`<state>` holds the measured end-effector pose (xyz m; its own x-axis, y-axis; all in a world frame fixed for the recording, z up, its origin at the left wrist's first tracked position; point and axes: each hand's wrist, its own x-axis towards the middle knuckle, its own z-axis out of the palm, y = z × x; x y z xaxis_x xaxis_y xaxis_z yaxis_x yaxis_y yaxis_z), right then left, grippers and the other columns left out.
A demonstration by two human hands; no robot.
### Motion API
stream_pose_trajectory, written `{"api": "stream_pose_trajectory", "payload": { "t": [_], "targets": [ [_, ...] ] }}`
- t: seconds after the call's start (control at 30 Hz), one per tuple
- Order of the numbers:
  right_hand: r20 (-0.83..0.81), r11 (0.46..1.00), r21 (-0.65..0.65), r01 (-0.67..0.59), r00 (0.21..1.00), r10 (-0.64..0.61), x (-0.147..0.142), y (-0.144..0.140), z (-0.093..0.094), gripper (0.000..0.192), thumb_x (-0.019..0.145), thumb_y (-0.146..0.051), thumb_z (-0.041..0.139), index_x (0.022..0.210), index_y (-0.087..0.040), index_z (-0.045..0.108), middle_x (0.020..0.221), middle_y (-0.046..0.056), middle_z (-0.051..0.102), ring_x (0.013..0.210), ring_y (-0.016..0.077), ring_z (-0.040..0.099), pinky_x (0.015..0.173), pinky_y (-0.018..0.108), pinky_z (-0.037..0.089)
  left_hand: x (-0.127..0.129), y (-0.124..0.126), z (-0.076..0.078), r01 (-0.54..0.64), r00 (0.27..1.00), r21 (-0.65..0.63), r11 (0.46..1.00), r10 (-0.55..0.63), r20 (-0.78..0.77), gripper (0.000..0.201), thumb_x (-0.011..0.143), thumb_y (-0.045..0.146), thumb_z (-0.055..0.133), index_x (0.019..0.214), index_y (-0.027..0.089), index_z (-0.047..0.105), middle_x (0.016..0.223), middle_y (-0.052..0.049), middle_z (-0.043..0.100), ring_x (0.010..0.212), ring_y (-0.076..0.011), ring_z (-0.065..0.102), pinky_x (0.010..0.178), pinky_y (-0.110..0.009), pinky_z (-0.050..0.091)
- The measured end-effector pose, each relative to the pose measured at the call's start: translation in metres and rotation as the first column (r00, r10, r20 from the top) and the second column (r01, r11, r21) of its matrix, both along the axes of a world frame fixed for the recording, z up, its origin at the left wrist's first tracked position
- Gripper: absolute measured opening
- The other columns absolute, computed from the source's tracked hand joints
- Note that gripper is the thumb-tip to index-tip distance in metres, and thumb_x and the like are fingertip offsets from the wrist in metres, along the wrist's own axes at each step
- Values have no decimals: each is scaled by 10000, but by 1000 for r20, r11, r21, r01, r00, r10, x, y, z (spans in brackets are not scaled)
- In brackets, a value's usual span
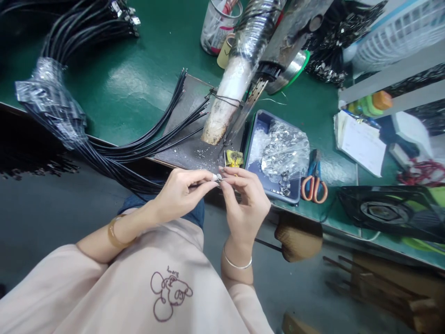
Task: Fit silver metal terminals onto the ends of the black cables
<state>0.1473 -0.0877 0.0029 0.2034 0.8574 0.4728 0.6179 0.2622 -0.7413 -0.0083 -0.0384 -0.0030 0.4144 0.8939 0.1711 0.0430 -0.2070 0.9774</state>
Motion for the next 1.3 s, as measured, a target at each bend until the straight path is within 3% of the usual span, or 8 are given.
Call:
{"api": "stream_pose_trajectory", "payload": {
  "t": [0.13,0.33,0.6,0.83,1.03,1.17,1.23,1.3],
  "targets": [
    [-173,975,107,196,969,-176,-3,1,-4,49,921,-192,670,886,-221,689,991,33,714,902,175,733,798,333,612,-1,1,5,72,996,-159,985,-64,58,268,957,269,543,717,152,571,541,55,469,486,-59,387,477,-185,324],
    [-278,996,-73,-50,960,28,-6,3,-1,41,883,-205,705,866,-227,735,949,31,737,869,175,737,744,317,635,-4,5,9,175,982,-258,950,-149,117,283,952,259,535,689,155,536,552,52,466,501,-56,400,501,-181,337],
    [-234,996,-16,-84,969,78,-5,5,-2,93,874,-152,699,879,-234,741,937,19,747,861,163,740,724,293,641,-6,8,14,197,979,-293,936,-173,105,235,905,284,579,720,142,612,529,44,468,471,-65,396,470,-188,332],
    [-241,987,-47,-154,961,138,-1,4,0,63,895,-190,673,859,-224,712,982,38,739,902,186,753,771,326,650,-10,10,16,224,975,-267,937,-215,64,270,901,286,605,691,127,661,507,44,460,463,-60,363,443,-185,304],
    [-490,937,-95,-337,835,251,2,6,-5,136,887,-209,670,755,-194,640,997,35,730,900,196,777,814,318,653,-11,9,14,165,986,-26,986,-163,41,154,839,229,692,731,148,767,631,-32,689,565,-116,566,580,-224,467],
    [-433,999,-12,-47,900,37,-1,5,-7,92,905,-197,671,813,-193,664,976,32,727,879,177,771,799,306,650,-10,6,12,69,997,-72,995,-66,39,143,853,227,664,843,118,756,541,11,602,470,-84,480,478,-205,380],
    [-363,993,64,96,930,-66,-4,4,-7,61,908,-167,673,856,-199,670,949,25,730,848,163,764,780,302,649,-10,5,11,39,998,-135,990,-33,46,160,855,221,650,919,102,734,503,47,522,442,-68,417,465,-202,347],
    [-290,982,144,123,954,-77,-7,2,-6,70,921,-146,654,898,-211,665,930,20,739,835,165,761,755,314,654,-10,5,10,25,998,-168,985,-15,60,153,850,227,649,907,101,716,500,64,458,445,-59,367,459,-201,311]
  ]
}}
